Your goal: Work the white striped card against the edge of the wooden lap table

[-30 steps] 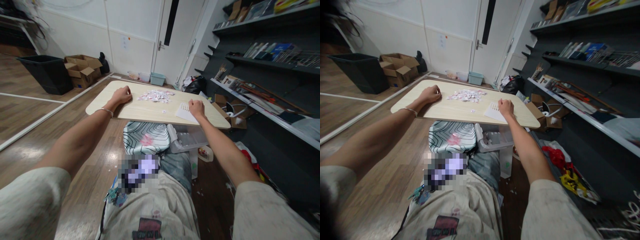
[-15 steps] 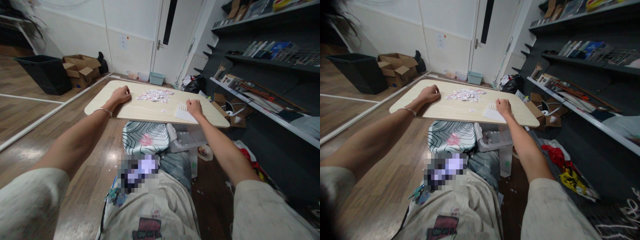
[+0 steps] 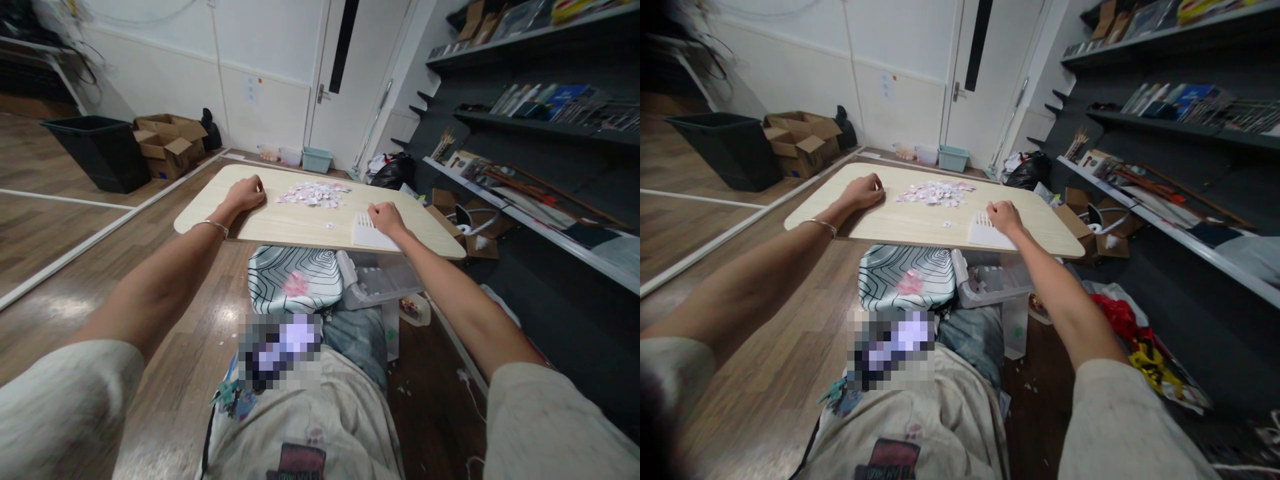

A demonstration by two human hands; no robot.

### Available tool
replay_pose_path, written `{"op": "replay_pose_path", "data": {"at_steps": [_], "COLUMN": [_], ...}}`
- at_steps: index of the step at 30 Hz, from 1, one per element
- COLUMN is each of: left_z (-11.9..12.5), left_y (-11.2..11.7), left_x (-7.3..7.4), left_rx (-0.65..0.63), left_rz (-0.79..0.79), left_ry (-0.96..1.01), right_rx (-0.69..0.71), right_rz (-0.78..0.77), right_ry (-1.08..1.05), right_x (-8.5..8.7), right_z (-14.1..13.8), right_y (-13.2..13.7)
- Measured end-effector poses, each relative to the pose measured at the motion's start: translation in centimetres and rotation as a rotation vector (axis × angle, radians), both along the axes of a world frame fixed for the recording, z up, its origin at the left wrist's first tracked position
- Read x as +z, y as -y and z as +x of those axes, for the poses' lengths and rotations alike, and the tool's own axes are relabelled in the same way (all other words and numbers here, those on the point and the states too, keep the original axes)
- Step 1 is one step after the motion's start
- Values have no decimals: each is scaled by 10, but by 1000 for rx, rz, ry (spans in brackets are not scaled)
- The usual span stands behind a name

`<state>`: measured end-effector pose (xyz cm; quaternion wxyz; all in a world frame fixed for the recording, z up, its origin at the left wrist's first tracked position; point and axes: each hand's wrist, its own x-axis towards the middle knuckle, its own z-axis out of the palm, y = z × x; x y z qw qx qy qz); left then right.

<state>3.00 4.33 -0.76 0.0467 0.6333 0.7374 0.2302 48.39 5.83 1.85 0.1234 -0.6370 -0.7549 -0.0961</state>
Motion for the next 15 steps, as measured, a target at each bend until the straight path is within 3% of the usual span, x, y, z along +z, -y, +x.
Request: {"op": "replay_pose_path", "data": {"at_steps": [6,15], "left_z": [3,4], "left_y": [3,4], "left_x": [2,3], "left_rx": [5,5], "left_rz": [-10,-11], "left_ry": [-16,-21], "right_rx": [30,21], "right_rz": [43,274], "right_ry": [9,52], "right_x": [17,50], "right_z": [-17,-34], "right_y": [-1,-5]}}
